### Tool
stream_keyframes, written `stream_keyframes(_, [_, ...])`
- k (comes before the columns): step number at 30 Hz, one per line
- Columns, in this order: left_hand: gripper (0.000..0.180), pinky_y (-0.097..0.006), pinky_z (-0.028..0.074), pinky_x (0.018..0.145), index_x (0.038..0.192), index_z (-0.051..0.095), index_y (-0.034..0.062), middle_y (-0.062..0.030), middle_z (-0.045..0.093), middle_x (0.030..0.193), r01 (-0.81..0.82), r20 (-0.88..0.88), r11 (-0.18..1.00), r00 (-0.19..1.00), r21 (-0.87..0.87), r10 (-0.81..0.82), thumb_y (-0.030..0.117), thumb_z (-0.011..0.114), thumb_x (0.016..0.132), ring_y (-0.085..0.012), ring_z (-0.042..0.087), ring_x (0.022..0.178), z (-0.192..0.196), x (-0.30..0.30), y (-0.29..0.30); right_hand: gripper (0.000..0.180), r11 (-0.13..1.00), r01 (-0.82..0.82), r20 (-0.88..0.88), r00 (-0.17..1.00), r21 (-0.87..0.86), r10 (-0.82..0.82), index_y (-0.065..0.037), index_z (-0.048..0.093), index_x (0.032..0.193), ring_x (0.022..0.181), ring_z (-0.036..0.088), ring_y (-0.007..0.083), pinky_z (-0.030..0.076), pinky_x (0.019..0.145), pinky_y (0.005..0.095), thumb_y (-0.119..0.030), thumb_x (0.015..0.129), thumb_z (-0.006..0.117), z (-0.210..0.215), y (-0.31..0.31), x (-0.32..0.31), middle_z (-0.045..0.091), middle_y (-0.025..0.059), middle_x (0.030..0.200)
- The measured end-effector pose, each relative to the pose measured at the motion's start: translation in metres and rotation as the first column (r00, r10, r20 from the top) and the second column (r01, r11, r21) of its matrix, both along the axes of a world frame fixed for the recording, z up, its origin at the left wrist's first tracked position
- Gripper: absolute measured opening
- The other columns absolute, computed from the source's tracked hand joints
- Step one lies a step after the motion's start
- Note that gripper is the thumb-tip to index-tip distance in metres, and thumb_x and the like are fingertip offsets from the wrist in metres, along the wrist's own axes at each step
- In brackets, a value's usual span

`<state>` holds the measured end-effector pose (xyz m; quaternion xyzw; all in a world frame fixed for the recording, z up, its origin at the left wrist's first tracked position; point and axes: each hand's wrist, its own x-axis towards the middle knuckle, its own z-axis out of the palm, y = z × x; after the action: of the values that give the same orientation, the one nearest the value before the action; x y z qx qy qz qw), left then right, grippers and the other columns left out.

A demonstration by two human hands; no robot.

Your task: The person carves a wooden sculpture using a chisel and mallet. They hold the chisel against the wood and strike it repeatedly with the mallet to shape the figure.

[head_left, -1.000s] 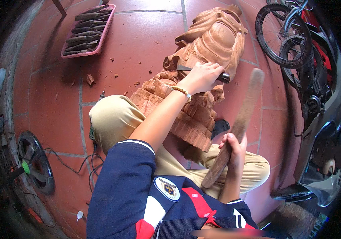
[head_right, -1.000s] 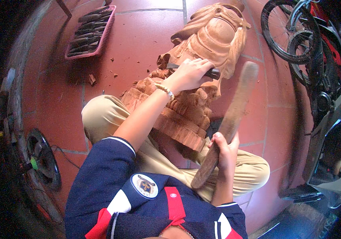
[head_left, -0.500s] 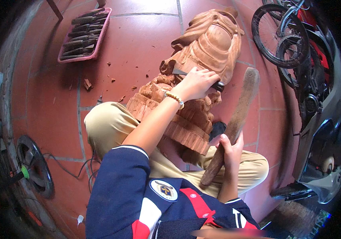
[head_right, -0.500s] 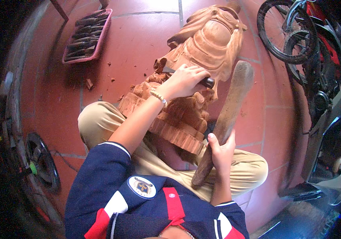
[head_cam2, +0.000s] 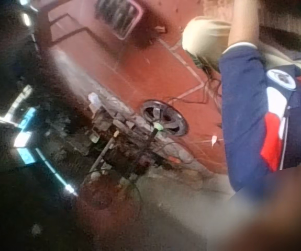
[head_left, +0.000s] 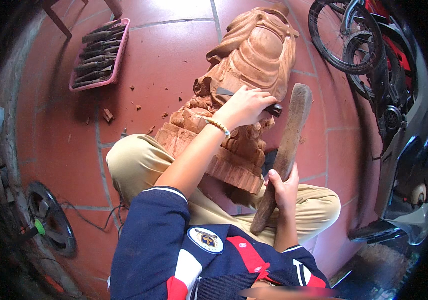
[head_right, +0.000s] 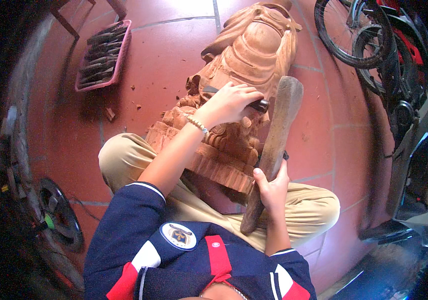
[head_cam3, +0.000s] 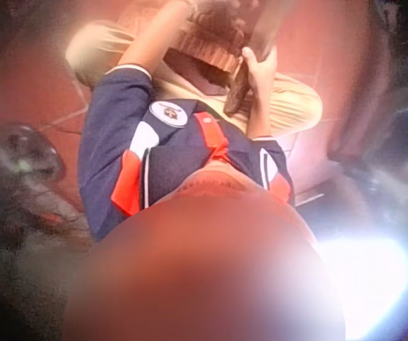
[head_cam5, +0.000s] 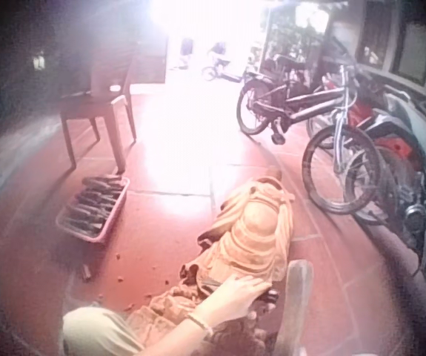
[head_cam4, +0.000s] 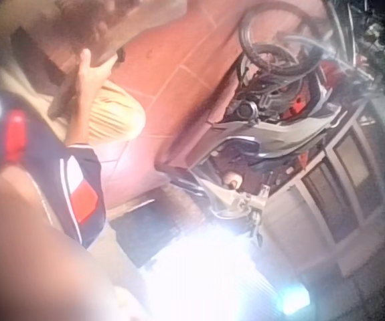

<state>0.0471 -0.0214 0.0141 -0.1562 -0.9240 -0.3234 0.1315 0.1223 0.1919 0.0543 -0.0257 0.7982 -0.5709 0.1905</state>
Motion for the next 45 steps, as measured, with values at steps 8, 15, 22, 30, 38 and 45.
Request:
stream_keyframes(8, [0.037, -0.034, 0.039, 0.079, 0.1, 0.052, 0.007, -0.0051, 0.056, 0.096, 0.012, 0.024, 0.998, 1.0, 0.063, -0.014, 0.015, 0.064, 0.066, -0.0223, 0.051, 0.097, -0.002, -0.001, -0.011, 0.044, 0.996, 0.014, 0.107, 0.994, -0.089, -0.004, 0.0, 0.042, 0.102, 0.057, 0.051, 0.0108, 0.044, 0.052, 0.0242, -0.021, 0.071, 0.065, 0.003, -0.002, 0.005, 0.053, 0.0056, 0.075])
stream_keyframes(15, [0.037, -0.035, 0.041, 0.078, 0.099, 0.052, 0.0051, -0.0091, 0.057, 0.095, 0.055, -0.04, 0.996, 0.998, 0.075, -0.052, 0.015, 0.065, 0.066, -0.026, 0.053, 0.091, 0.002, 0.001, -0.014, 0.042, 0.984, 0.021, 0.107, 0.994, -0.176, -0.002, 0.0, 0.04, 0.1, 0.058, 0.052, 0.0103, 0.044, 0.051, 0.0231, -0.021, 0.072, 0.064, 0.003, -0.003, 0.009, 0.051, 0.0061, 0.075])
stream_keyframes(22, [0.038, -0.038, 0.038, 0.082, 0.099, 0.052, 0.0035, -0.0103, 0.057, 0.097, -0.007, -0.022, 1.0, 1.0, -0.005, 0.006, 0.012, 0.065, 0.064, -0.024, 0.052, 0.095, -0.003, 0.004, -0.022, 0.045, 0.988, -0.141, -0.07, 0.987, 0.061, 0.145, 0.001, 0.042, 0.101, 0.074, 0.057, 0.0192, 0.046, 0.069, 0.0317, -0.019, 0.069, 0.066, -0.011, -0.011, 0.011, 0.057, 0.0133, 0.084])
stream_keyframes(30, [0.041, -0.035, 0.038, 0.081, 0.101, 0.052, 0.007, -0.0071, 0.056, 0.1, -0.017, -0.075, 0.997, 0.997, 0.075, 0.022, 0.011, 0.066, 0.063, -0.0229, 0.051, 0.097, -0.005, 0.004, -0.02, 0.046, 0.997, -0.008, -0.014, 1.0, -0.079, 0.007, 0.001, 0.041, 0.103, 0.078, 0.056, 0.0191, 0.044, 0.074, 0.0324, -0.019, 0.069, 0.065, 0.0, -0.007, 0.007, 0.058, 0.0111, 0.083])
stream_keyframes(38, [0.041, -0.034, 0.037, 0.079, 0.101, 0.052, 0.0096, -0.0049, 0.056, 0.099, -0.027, -0.078, 0.997, 0.996, 0.078, 0.033, 0.014, 0.066, 0.063, -0.0209, 0.051, 0.097, -0.004, 0.008, -0.012, 0.044, 0.995, 0.014, 0.098, 0.995, -0.097, -0.004, 0.001, 0.042, 0.102, 0.08, 0.053, 0.0163, 0.043, 0.074, 0.0296, -0.018, 0.07, 0.064, 0.003, -0.004, 0.013, 0.055, 0.0094, 0.088])
stream_keyframes(45, [0.046, -0.035, 0.038, 0.078, 0.107, 0.05, 0.0083, -0.0033, 0.054, 0.105, -0.029, 0.028, 0.975, 0.999, -0.222, 0.037, 0.013, 0.063, 0.063, -0.0173, 0.049, 0.101, -0.008, 0.014, -0.006, 0.046, 0.982, -0.161, -0.037, 0.986, 0.104, 0.165, 0.001, 0.042, 0.104, 0.086, 0.053, 0.0189, 0.041, 0.079, 0.0313, -0.018, 0.069, 0.064, -0.003, -0.007, 0.012, 0.057, 0.013, 0.092])
